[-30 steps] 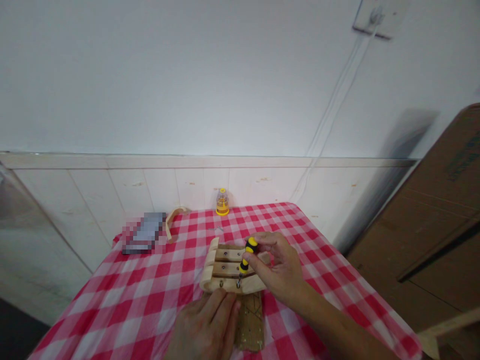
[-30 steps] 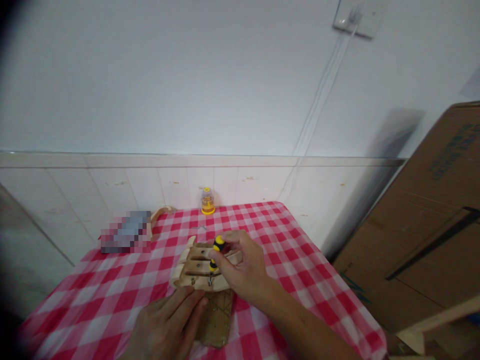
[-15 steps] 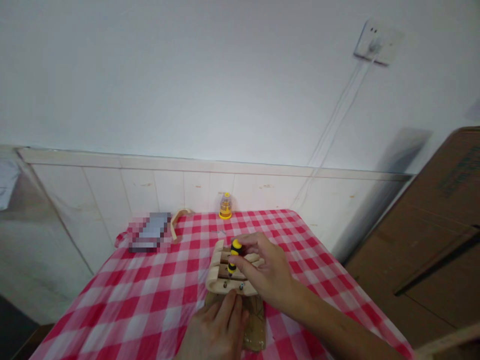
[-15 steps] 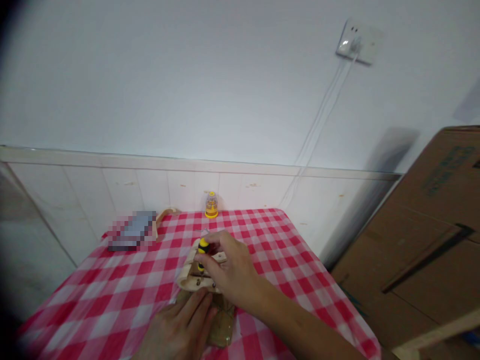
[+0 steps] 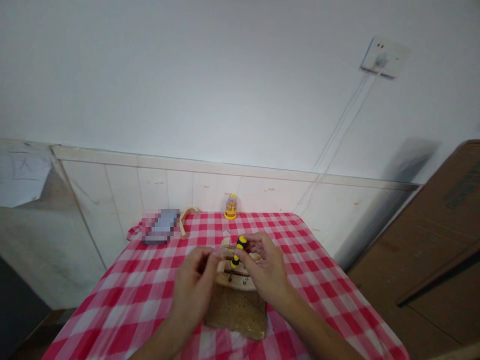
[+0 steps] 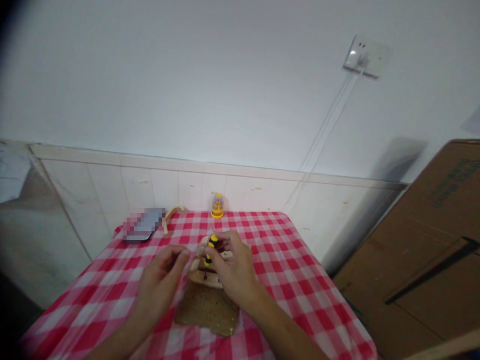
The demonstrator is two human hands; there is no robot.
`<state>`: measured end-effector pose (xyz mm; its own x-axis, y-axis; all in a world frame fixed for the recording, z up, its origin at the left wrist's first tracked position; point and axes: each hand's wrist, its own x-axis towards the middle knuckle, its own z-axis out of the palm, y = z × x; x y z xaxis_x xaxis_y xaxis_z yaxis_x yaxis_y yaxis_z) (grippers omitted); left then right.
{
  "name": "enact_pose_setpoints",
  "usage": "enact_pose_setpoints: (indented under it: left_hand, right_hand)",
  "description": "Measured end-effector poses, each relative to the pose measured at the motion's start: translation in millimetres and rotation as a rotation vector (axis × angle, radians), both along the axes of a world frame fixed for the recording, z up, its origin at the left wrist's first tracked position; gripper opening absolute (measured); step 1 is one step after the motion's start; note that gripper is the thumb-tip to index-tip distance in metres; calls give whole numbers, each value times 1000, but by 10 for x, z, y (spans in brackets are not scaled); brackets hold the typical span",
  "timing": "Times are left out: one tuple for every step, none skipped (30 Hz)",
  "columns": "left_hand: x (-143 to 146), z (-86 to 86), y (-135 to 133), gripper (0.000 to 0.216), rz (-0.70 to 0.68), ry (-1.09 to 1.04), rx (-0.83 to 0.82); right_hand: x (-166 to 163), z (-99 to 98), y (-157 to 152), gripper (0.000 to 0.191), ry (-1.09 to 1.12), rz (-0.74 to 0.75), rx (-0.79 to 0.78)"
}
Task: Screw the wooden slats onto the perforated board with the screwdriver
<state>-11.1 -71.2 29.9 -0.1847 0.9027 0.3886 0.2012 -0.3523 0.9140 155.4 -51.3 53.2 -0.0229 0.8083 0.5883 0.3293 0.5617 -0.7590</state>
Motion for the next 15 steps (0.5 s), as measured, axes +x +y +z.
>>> enact_pose_setpoints:
  left_hand:
    - [-70,59,99,22,27,-165,-108]
    - [-141,119,205,23,28,-311,-213]
    - [-210,178,313,20,12,-449,-289]
    - [-272,235,417,17,12,-553,-359]
    - [-323,287,516,14,0,-616,-418]
    - [-358,335,608,12,-16,-634,-460]
    - [-376,376,692,11,-15,-625,-466]
    - [-376,411,767,11,-15,-613,-464]
    - [-359,439,833,10,-17,-595,-463]
    - [-328,461,886,10,-23,-572,-460]
    - [-286,478,924,10,-31,-547,-452]
    - [-239,488,942,9,-35,-519,-438]
    - [-191,491,935,9,-35,-489,-415]
    - [-147,484,902,9,-40,-455,-383]
    - [-108,463,840,9,-43,-417,-344]
  right_hand:
    - [2,-12,11,19,-3,0,4]
    - [2,-24,24,20,-6,-3,3]
    - [-1,-33,36,20,-7,-1,-2]
    - [-6,-38,46,21,-5,6,-6]
    - [-14,-36,52,21,-5,15,-8]
    - [-25,-27,53,21,-13,24,-7]
    - [-36,-12,49,21,-33,36,-4]
    - [-46,10,42,21,-62,47,1]
    - [-54,35,32,22,-96,56,7]
    - [-57,60,22,22,-129,67,12]
    - [-56,84,14,22,-153,77,12]
    - [-52,103,8,23,-166,84,10]
    - [-45,118,6,23,-172,88,5]
    - [-35,128,6,23,-173,89,-2]
    - [-24,136,10,23,-171,94,-9]
